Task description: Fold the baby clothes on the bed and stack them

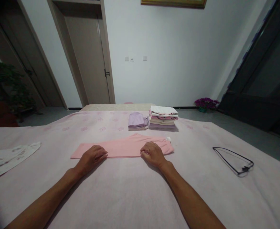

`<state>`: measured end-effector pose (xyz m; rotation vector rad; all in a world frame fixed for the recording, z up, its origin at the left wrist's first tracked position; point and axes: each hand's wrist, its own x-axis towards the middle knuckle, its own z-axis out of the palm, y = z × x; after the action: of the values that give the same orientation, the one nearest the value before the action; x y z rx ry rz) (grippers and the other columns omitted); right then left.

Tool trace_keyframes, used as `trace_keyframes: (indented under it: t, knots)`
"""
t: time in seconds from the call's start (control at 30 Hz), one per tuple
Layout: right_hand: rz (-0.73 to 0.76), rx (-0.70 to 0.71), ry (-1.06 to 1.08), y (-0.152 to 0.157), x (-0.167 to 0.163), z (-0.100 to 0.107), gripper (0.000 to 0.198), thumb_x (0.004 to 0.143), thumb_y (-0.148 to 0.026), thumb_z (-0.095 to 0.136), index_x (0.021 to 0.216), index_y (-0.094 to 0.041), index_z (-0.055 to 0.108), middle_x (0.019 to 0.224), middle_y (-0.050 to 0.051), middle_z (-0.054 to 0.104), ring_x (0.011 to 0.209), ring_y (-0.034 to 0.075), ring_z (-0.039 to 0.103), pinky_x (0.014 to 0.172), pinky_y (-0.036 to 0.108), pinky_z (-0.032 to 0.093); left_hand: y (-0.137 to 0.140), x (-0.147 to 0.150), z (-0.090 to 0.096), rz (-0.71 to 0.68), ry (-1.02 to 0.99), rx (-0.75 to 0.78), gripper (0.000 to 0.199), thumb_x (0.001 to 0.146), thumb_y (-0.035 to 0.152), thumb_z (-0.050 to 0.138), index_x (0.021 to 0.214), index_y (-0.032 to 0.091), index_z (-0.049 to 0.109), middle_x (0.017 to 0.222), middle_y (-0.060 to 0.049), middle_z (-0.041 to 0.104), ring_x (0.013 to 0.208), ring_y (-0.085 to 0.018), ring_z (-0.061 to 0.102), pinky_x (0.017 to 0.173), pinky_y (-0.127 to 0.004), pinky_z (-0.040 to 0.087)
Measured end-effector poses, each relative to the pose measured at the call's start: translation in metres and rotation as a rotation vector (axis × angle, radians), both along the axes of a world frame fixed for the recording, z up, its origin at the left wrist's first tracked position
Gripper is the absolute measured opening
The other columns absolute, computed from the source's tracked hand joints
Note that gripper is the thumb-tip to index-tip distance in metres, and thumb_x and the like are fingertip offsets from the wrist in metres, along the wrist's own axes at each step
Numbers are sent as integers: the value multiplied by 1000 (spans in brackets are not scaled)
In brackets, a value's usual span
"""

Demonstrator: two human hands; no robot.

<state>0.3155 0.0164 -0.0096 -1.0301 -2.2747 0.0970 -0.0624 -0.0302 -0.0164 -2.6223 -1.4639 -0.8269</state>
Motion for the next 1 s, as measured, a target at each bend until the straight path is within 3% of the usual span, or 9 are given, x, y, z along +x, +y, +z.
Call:
trace_keyframes:
  t: [0.13, 0.27, 0.7, 1.0]
  knots:
    - [38, 21, -74, -10, -18, 0, 8, 85, -18, 69, 77, -22, 70, 79, 1, 66, 81, 18, 55, 79, 33, 38, 1, 30, 5, -2, -26, -83, 14, 96, 28, 57, 93, 22, 70, 95, -4, 68, 89, -17, 61, 76, -26, 46]
    - [36, 73, -130, -11, -22, -3, 11, 89, -20, 65, 78, -20, 67, 81, 3, 64, 82, 19, 54, 79, 33, 36, 0, 40, 6, 8, 21, -102, 15, 95, 24, 57, 87, 21, 69, 90, -3, 67, 85, -16, 60, 74, -26, 44]
    - [67, 146, -193, -11, -25, -6, 13, 96, -22, 55, 84, -19, 61, 85, 5, 62, 82, 19, 50, 78, 33, 35, 0, 39, 1, 55, 139, -66, 17, 98, 23, 49, 91, 21, 65, 94, -5, 68, 87, -18, 59, 73, -28, 42]
    - [127, 138, -202, -14, -23, -1, 13, 96, -20, 53, 84, -19, 58, 84, 5, 59, 80, 19, 49, 77, 33, 34, -5, 35, 4, -15, 107, -50, 15, 97, 21, 47, 88, 20, 59, 91, -5, 63, 84, -18, 55, 74, -28, 41]
